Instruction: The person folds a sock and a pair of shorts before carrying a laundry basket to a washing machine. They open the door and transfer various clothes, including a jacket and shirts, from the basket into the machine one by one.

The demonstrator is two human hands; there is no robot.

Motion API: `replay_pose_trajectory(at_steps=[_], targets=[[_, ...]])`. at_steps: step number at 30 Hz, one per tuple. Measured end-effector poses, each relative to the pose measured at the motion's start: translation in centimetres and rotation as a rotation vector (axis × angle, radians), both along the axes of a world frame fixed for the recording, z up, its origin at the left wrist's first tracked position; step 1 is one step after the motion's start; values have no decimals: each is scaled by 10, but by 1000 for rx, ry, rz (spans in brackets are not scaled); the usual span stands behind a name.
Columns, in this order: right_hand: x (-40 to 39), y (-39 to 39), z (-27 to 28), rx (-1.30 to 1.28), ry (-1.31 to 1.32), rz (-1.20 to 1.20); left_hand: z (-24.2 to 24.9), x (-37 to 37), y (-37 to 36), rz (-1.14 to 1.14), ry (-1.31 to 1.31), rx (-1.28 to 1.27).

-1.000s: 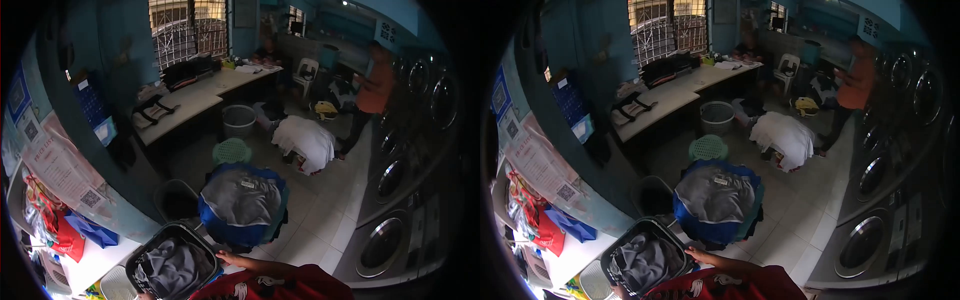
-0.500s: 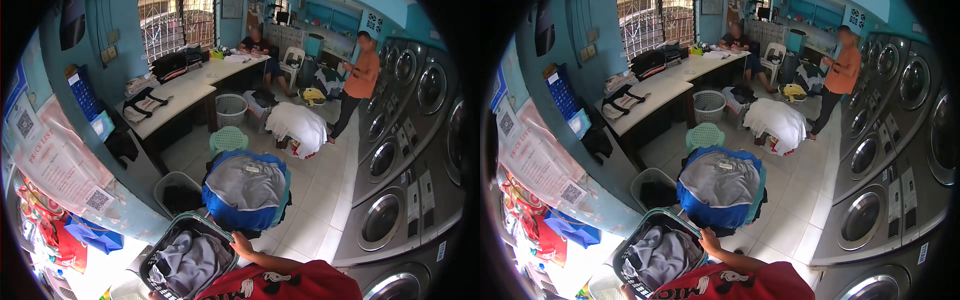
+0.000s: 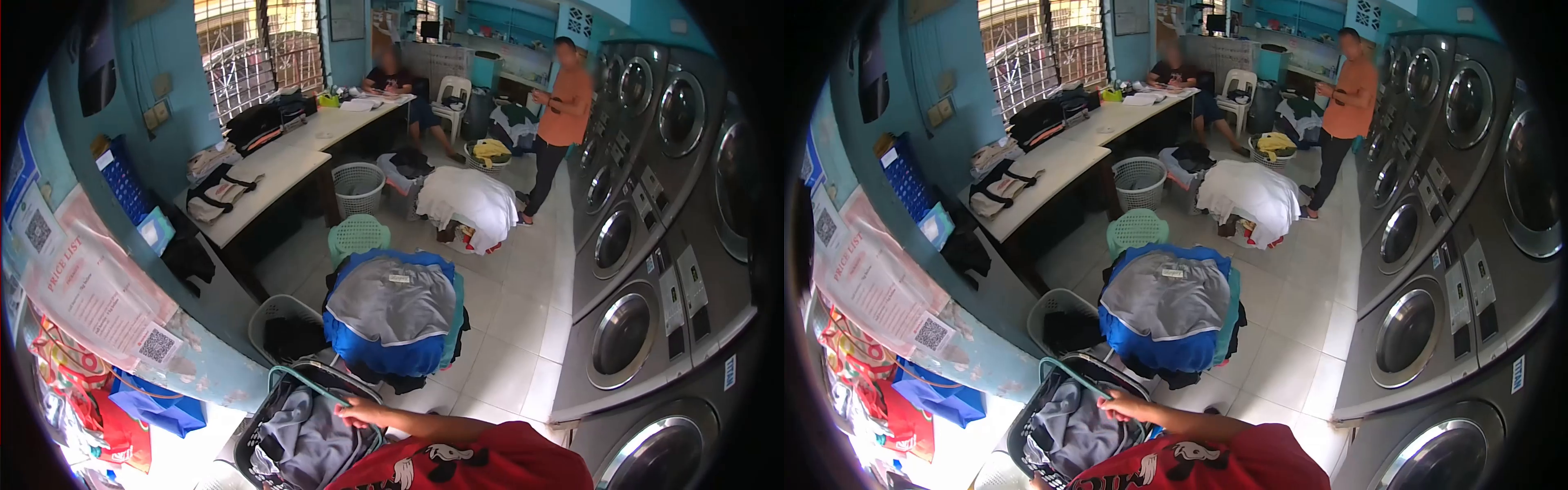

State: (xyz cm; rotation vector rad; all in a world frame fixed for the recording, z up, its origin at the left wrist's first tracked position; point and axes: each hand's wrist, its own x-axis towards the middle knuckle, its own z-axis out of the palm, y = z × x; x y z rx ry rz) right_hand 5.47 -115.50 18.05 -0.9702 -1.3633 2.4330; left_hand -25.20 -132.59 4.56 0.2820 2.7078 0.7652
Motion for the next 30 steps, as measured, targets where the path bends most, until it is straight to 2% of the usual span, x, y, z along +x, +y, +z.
replay_pose_trajectory(at_steps=[8, 10, 12, 14, 19, 24, 26, 30], targets=[[4, -1, 13, -90, -18, -16, 3, 2, 4, -34, -14, 4], [6, -1, 19, -268, 40, 46, 3, 3, 2, -36, -22, 10], [3, -8, 28, -294, 35, 53, 3, 4, 1, -40, -33, 14], [-5, -20, 32, -362, 75, 166, 2, 6, -5, -33, -46, 20], [-18, -64, 41, -107, -67, 93, 3, 10, -26, -10, -72, 43], [-1, -71, 38, -65, -72, 144, -4, 23, -63, 26, -117, 88], [10, -75, 39, -131, -98, 199, -7, 29, -81, 44, -137, 124], [46, -89, 53, -108, -101, 131, -12, 50, -112, 65, -198, 226]])
